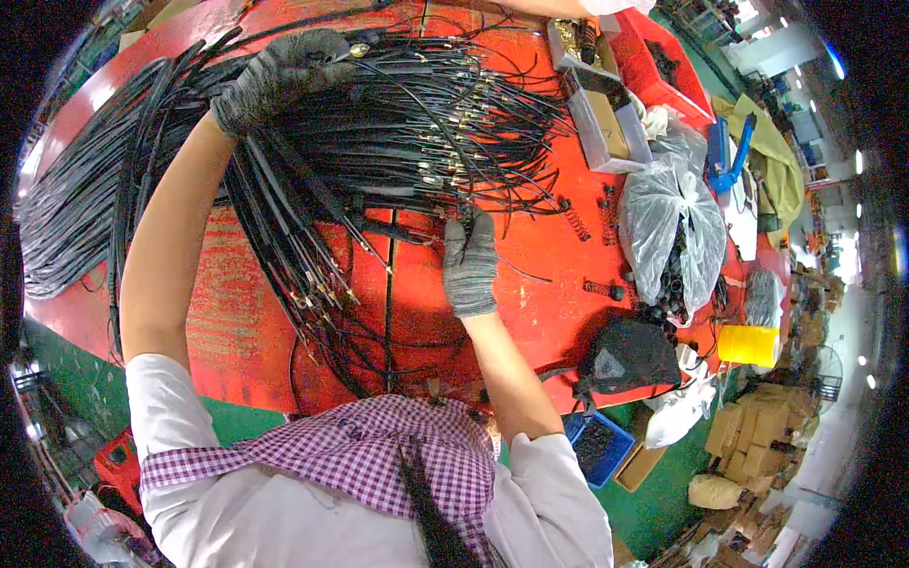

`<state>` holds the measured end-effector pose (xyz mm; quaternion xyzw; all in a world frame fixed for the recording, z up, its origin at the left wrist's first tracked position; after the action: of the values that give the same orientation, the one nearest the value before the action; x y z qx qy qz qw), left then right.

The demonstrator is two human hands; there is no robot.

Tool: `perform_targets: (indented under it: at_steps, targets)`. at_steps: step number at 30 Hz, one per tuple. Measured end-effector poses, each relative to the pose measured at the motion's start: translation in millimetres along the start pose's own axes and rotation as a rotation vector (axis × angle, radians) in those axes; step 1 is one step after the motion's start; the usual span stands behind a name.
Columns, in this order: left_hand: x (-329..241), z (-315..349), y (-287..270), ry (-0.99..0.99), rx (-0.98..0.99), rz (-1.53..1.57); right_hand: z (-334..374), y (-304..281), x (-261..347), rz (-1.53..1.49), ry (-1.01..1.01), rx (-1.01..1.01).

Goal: The person sorts and organizes a large pile of black cables on a red workbench. They pick up individual cables, separate them, and arrange them into a more orderly stack.

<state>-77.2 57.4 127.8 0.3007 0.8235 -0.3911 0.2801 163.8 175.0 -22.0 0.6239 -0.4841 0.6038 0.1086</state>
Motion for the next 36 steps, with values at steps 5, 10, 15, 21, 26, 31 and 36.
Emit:
perform_targets:
  at_steps: [5, 10, 15, 21, 26, 31, 36]
  targets:
    - [-13, 1, -3, 0.086, 0.019, -0.162, -9, 4, -5, -0.046, 0.076, 0.046]
    - [-10, 3, -7, -0.14, 0.03, -0.15, -14, 5, -11, -0.025, 0.115, 0.027]
    - [-2, 7, -9, -0.142, 0.019, -0.073, -17, 4, 4, -0.188, 0.112, 0.062]
    - [-14, 2, -2, -0.009, 0.024, -0.123, -9, -2, 17, -0.16, 0.003, 0.036]
    - [-10, 9, 19, 0.001, 0.088, -0.184, -16, -12, -1, -0.371, 0.186, 0.17]
    - [1, 14, 49, -0.096, 0.226, 0.072, -39, -50, -12, -0.055, 0.085, 0.227]
    - [-7, 14, 67, 0.069, 0.272, -0.216, -36, -61, -14, -0.355, 0.368, 0.738]
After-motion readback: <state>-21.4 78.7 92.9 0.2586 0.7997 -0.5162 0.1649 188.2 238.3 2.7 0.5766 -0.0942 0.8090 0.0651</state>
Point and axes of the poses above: each hand's wrist, its own z-axis away from the middle knuckle, its own y-axis out of the palm, x = y × z, the point moved 7 cm from there along -z, towards the middle knuckle, and after that the axes turned 11 degrees about y, right-handed, at the moved point
